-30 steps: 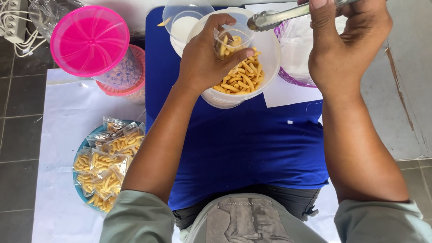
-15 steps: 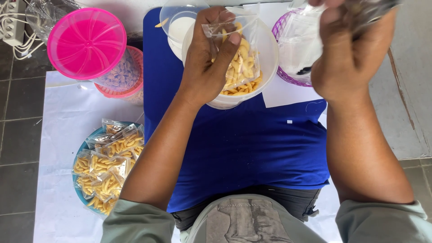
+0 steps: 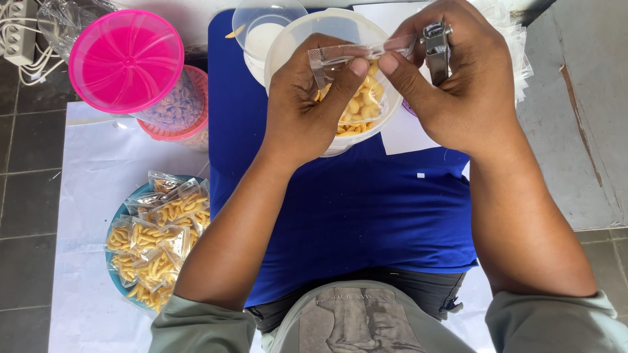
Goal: Packing snacks into small plastic bags using metal tongs.
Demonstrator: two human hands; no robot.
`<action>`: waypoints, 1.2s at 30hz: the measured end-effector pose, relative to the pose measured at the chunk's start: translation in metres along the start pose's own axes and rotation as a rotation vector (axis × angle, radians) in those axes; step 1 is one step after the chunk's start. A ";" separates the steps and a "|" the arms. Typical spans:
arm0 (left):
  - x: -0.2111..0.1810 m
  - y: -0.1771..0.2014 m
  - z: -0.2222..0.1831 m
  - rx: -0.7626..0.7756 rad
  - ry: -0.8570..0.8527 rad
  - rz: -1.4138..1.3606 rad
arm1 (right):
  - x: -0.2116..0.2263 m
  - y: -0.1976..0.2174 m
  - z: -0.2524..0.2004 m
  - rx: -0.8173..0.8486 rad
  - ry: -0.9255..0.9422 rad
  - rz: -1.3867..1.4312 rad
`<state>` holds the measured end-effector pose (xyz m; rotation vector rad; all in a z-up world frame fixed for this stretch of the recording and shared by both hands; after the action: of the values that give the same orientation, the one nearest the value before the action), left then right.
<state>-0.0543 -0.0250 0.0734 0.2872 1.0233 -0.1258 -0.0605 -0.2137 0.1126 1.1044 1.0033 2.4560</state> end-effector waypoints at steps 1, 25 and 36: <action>0.000 0.000 -0.001 0.000 0.001 0.000 | 0.001 0.001 -0.001 0.001 0.000 0.000; -0.022 -0.012 -0.058 0.148 -0.075 -0.168 | 0.011 -0.011 -0.067 -0.102 -0.024 0.310; -0.046 -0.024 -0.106 0.096 -0.183 -0.057 | 0.044 -0.026 -0.094 0.007 0.006 0.249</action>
<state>-0.1713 -0.0185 0.0570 0.3278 0.8453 -0.2483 -0.1609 -0.2190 0.0751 1.2954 0.9263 2.6500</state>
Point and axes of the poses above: each hand's wrist, its own z-axis towards the middle knuckle, its own y-axis out of the back of the hand, x = y × z, the point moved 2 cm from there along z, towards the middle knuckle, and after that the axes turned 12 degrees about x, right-handed, at the moved point
